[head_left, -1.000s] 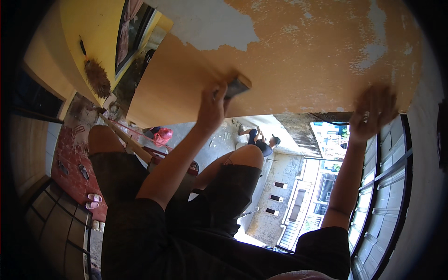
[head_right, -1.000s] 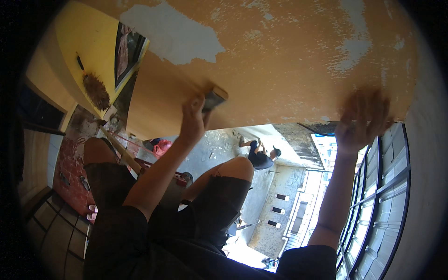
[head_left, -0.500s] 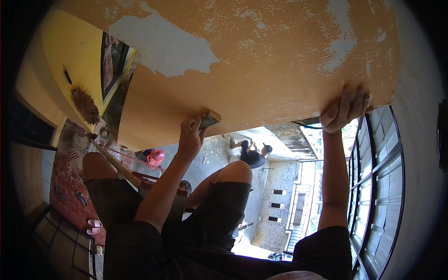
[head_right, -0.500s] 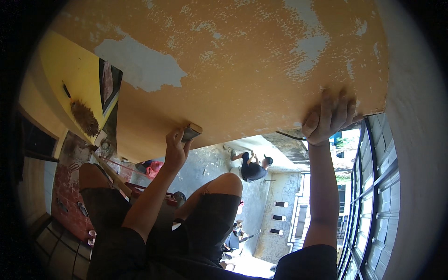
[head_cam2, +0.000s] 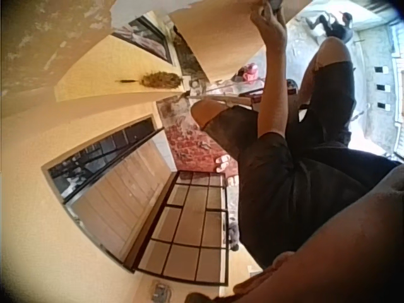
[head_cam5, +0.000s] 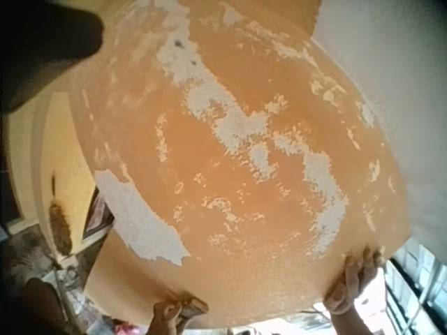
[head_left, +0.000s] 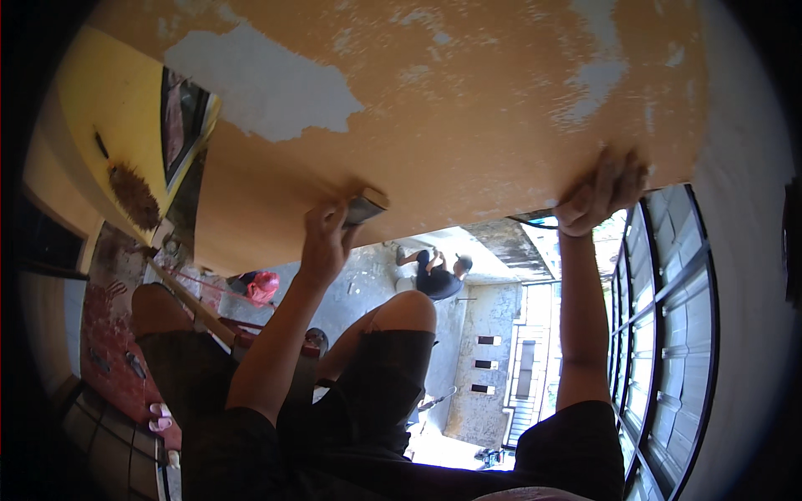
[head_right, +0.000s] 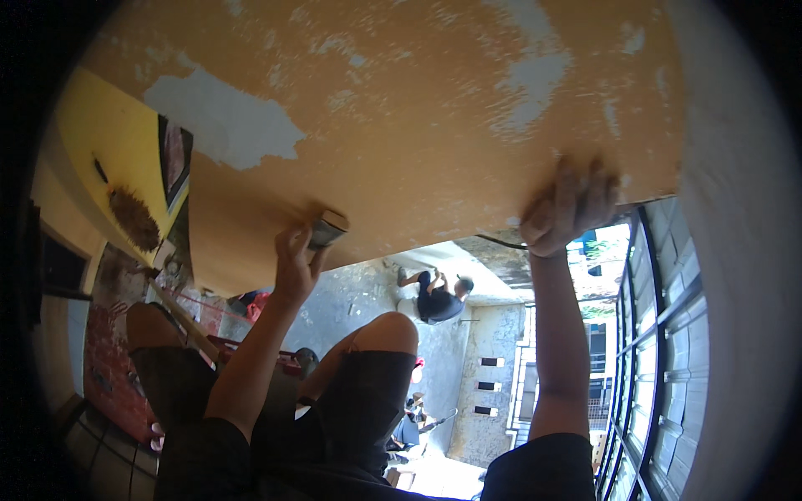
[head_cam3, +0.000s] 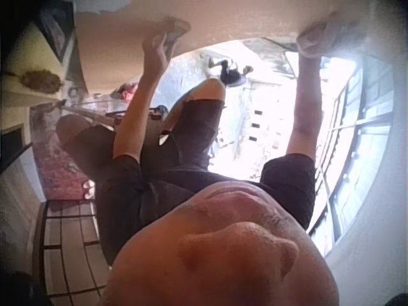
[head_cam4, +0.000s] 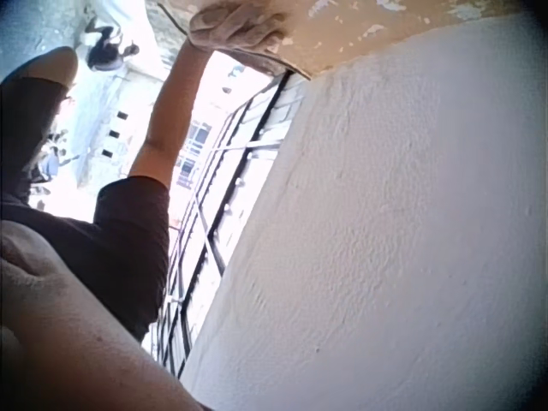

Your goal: Sanding the underside of a ceiling or overhang while standing on a ladder.

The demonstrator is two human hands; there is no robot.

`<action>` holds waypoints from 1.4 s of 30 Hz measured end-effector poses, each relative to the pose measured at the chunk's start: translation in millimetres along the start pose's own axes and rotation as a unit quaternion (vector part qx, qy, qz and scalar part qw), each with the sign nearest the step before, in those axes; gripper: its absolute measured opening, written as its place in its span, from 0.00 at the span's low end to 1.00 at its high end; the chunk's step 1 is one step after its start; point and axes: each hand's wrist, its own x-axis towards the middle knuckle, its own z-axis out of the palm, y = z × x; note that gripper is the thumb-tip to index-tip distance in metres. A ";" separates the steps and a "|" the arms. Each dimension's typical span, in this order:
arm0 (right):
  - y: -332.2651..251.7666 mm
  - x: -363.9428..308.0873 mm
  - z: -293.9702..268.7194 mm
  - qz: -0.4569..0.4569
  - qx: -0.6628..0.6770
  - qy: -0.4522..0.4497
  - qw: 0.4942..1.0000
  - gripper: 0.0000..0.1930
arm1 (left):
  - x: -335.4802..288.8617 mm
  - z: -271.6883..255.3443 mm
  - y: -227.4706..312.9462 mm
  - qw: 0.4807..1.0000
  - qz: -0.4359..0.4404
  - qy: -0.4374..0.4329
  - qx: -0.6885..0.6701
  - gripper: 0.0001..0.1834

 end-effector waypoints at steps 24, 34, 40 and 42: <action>-15.9 5.4 -8.5 -0.004 0.009 -0.038 0.999 0.28 | -27.8 -8.7 -0.7 0.998 -0.048 -0.035 0.030 0.29; -7.8 24.8 -1.7 -0.044 -0.113 -0.087 0.989 0.35 | 11.4 3.7 12.4 0.999 -0.035 0.015 -0.019 0.31; -30.3 31.4 15.6 -0.164 -0.148 0.039 0.975 0.38 | -0.3 3.9 23.0 0.998 -0.055 -0.013 -0.012 0.30; -31.5 35.5 9.0 -0.167 -0.160 0.038 0.972 0.37 | -3.8 6.2 35.1 0.997 -0.072 -0.019 -0.027 0.29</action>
